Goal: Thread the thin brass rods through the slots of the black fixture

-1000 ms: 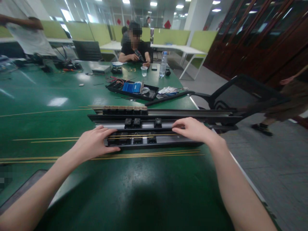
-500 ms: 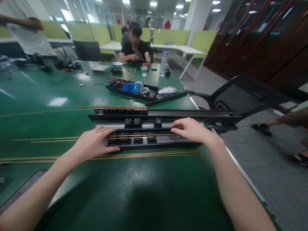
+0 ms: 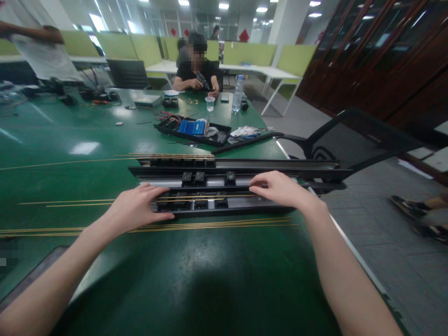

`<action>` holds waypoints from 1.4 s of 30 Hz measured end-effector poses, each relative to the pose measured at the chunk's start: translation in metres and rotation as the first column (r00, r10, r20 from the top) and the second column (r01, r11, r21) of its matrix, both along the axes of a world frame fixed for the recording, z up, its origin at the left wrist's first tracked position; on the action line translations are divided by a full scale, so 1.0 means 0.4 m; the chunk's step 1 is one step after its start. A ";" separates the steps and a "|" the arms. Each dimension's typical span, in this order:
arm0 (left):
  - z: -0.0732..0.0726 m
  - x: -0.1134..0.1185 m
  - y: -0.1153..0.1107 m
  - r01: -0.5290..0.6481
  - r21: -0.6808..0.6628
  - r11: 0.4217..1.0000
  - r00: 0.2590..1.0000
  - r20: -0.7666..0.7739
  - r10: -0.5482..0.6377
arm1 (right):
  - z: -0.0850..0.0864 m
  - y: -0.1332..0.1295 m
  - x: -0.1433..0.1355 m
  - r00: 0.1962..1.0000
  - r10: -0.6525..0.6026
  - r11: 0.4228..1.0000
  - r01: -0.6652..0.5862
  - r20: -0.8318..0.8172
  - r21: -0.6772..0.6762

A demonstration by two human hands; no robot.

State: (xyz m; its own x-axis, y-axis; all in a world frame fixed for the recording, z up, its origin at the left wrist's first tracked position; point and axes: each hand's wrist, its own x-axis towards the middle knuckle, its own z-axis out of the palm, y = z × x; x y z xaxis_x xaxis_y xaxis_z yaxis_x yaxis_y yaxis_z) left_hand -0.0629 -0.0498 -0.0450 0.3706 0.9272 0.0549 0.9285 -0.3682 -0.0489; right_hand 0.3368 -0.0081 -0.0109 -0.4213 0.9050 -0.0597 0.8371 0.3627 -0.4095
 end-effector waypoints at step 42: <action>0.008 -0.003 -0.002 -0.042 -0.035 0.999 0.999 0.016 0.042 | -0.006 0.003 -0.002 1.000 -0.011 0.999 0.011 -0.011 -0.031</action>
